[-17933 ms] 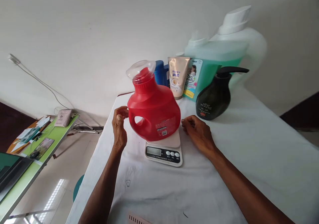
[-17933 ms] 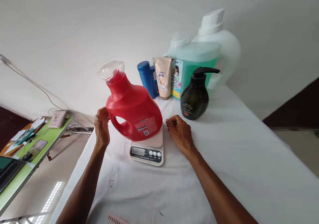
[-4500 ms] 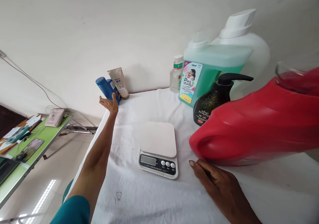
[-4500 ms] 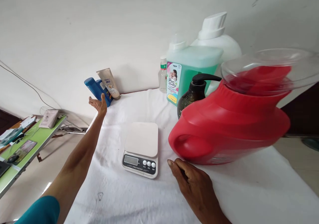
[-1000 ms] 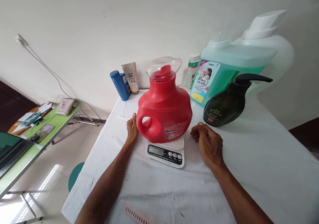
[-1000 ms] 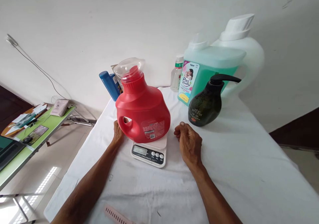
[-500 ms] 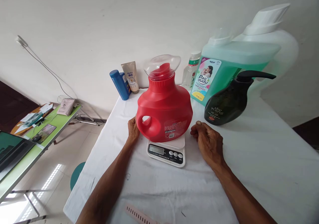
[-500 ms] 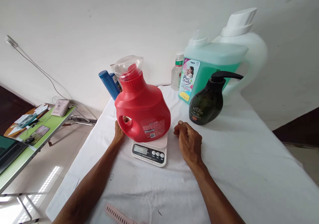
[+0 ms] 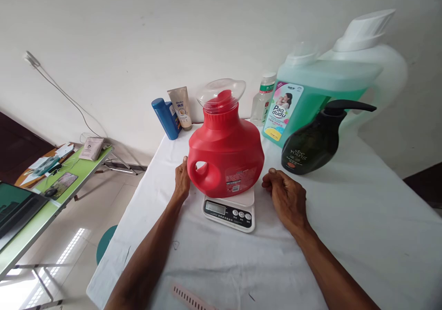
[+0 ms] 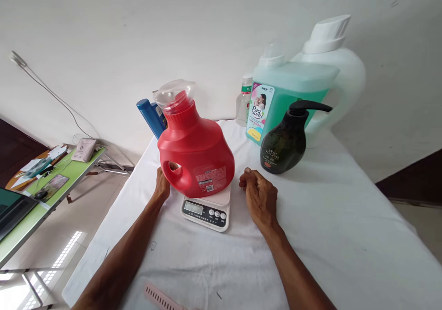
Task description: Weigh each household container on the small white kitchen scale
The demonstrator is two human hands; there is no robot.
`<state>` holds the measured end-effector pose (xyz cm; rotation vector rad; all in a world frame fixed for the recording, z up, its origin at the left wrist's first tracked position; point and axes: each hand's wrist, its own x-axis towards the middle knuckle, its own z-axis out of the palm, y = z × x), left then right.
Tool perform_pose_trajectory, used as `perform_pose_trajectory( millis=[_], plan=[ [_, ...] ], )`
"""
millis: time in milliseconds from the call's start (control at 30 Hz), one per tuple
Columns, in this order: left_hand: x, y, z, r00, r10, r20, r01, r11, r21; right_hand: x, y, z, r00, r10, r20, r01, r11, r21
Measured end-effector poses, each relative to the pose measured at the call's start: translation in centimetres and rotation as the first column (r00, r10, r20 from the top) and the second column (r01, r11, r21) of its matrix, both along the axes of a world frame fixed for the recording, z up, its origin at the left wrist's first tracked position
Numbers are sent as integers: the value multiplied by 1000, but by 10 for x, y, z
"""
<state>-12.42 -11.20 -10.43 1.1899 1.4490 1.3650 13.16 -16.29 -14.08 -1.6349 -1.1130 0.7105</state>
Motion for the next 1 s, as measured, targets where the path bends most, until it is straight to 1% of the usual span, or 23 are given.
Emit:
perform_pose_trajectory(
  millis=[67,133,233,267,333,433,533,700,833,1000],
  plan=[
    [0,-8,10,999,-32,15,31,997,68,0,0,0,1000,-3,-3,3,1000,-6],
    [0,-17,22,991,-127,35,120,980,160,0,-1,1,1000,7,-8,-7,1000,-12],
    [3,-31,44,954,-298,-15,291,917,272,-1,-1,2,1000,13,0,-13,1000,-19],
    [6,-34,51,944,-327,-49,327,900,287,-1,-1,2,1000,10,5,-10,1000,-24],
    [11,-39,62,940,-330,-81,339,890,304,-1,-1,2,1000,3,11,-2,999,-36],
    [19,-38,70,955,-295,-2,283,914,291,0,-1,1,1000,11,10,-11,999,-33],
    [28,-34,73,958,-267,108,238,944,229,0,0,0,1000,13,11,-13,999,-31],
    [37,-26,76,959,-150,241,105,976,190,1,0,1,1000,11,-1,-11,998,-58],
    [26,-9,84,960,-36,279,-27,976,217,0,0,4,999,20,-26,-21,998,-59],
    [2,28,96,966,94,239,-170,932,321,1,2,2,1000,22,-15,-23,998,-62]
  ],
)
